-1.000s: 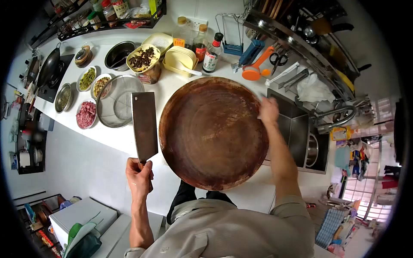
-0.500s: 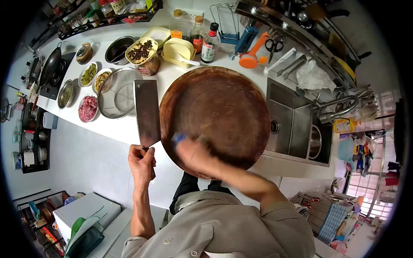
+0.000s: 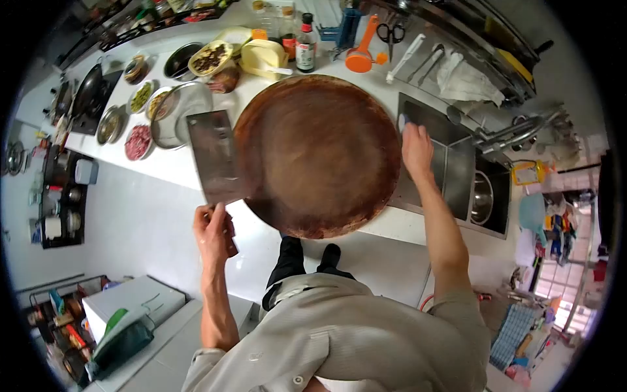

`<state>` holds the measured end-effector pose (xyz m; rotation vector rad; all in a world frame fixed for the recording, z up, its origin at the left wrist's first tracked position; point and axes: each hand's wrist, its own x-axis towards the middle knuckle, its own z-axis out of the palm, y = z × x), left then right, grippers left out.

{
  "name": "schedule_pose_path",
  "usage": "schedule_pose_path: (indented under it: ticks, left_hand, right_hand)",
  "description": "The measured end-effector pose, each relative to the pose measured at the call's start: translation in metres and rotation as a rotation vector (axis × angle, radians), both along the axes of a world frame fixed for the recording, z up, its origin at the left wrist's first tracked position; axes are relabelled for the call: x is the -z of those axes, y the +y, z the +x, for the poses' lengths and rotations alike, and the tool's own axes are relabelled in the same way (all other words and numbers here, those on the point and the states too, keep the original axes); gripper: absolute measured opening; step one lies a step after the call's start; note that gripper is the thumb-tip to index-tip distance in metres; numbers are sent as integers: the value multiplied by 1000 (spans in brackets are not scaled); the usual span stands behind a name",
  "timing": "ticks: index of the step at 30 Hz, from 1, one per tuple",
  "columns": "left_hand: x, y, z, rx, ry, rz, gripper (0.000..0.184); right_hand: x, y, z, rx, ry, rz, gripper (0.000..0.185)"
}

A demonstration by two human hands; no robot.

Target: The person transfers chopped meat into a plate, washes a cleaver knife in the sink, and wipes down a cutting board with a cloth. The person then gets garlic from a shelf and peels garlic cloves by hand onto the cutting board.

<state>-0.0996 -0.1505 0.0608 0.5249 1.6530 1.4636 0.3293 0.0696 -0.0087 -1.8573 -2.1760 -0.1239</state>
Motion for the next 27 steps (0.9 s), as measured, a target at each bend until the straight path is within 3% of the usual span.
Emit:
schedule_pose_path:
  ticks: [1, 2, 3, 5, 6, 8, 9, 11, 13, 14, 15, 17, 18, 21, 23, 25, 27]
  left_hand:
    - [9, 0, 3, 11, -37, 19, 25]
    - [15, 0, 7, 57, -65, 18, 26]
    - [16, 2, 14, 111, -95, 18, 27]
    - [5, 8, 36, 171, -219, 62, 28]
    - [10, 9, 40, 235, -229, 48, 29]
    - [4, 14, 58, 277, -261, 34, 22]
    - [7, 15, 65, 322, -260, 61, 23]
    - [-14, 17, 86, 402, -207, 1, 27]
    - [-14, 19, 102, 500, -141, -5, 26]
    - [-27, 14, 110, 577, -98, 29, 27]
    - [-12, 15, 117, 604, 38, 256, 28]
    - [-33, 13, 122, 773, 206, 67, 25]
    - [-51, 10, 126, 802, 172, -74, 21]
    - [-68, 2, 144, 769, 291, -151, 21]
    - [-49, -2, 143, 778, 336, -42, 22]
    - [-48, -8, 142, 854, 415, -71, 26]
    - [-49, -13, 139, 863, 368, -86, 25]
  right_hand:
    - [21, -41, -18, -124, -22, 2, 14]
    - [17, -78, -38, -234, 22, 177, 15]
    - [13, -105, -48, -238, 79, -16, 19]
    - [-11, -140, -55, -502, 233, -276, 22]
    - [-29, -148, -57, -491, 238, -267, 22]
    - [-69, -148, -65, -506, 617, -317, 24]
    - [-89, -147, -73, -505, 613, -307, 24]
    - [-119, -143, -98, -624, 501, 156, 20]
    - [-128, -142, -126, -845, 425, 359, 18]
    - [-130, -147, -134, -936, 360, 346, 18]
    - [-132, -151, -139, -1026, 293, 329, 19]
    - [-108, -142, -143, -1097, 340, 346, 16]
    - [-108, -133, -134, -1107, 360, 363, 11]
    - [-110, -106, -96, -1083, 204, 453, 8]
    - [-115, -78, -68, -993, 178, 544, 13]
    - [-117, -51, -29, -841, 280, 499, 10]
    - [-98, -18, 12, -412, 155, 250, 18]
